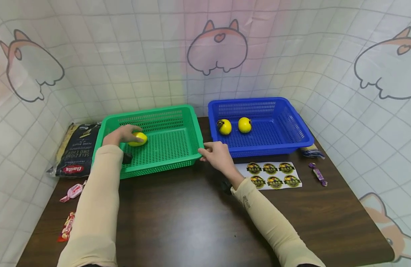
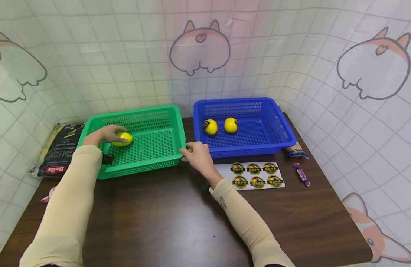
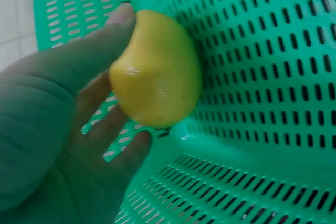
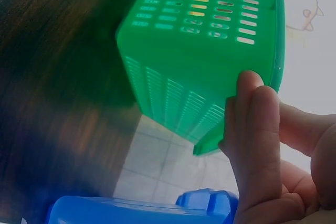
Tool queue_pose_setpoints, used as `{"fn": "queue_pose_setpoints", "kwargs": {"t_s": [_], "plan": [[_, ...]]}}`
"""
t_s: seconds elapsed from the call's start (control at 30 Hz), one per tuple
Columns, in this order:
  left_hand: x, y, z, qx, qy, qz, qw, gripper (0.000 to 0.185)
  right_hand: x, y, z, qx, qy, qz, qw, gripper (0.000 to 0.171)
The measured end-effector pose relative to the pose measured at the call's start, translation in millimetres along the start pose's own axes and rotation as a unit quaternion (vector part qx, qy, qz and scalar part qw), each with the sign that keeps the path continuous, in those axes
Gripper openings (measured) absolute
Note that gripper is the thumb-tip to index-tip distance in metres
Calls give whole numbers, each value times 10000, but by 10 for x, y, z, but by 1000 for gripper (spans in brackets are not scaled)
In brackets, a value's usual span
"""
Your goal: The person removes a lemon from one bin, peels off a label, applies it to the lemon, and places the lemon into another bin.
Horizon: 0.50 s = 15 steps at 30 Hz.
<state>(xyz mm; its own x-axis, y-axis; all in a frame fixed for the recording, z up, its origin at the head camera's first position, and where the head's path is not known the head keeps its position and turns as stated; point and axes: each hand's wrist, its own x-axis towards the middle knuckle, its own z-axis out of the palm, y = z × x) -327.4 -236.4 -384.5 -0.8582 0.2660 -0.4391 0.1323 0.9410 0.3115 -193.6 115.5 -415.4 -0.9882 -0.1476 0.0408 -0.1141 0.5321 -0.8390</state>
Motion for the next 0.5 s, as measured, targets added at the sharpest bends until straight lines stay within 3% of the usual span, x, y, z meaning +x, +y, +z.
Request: {"fn": "queue_pose_setpoints", "kwargs": {"t_s": [0.3, 0.5], "plan": [[-12, -59, 140, 2, 246, -122, 9996, 63, -21, -5, 12, 81, -5, 9, 10000, 43], [50, -22, 134, 184, 339, 103, 9992, 63, -13, 23, 23, 237, 142, 15, 9996, 43]]}}
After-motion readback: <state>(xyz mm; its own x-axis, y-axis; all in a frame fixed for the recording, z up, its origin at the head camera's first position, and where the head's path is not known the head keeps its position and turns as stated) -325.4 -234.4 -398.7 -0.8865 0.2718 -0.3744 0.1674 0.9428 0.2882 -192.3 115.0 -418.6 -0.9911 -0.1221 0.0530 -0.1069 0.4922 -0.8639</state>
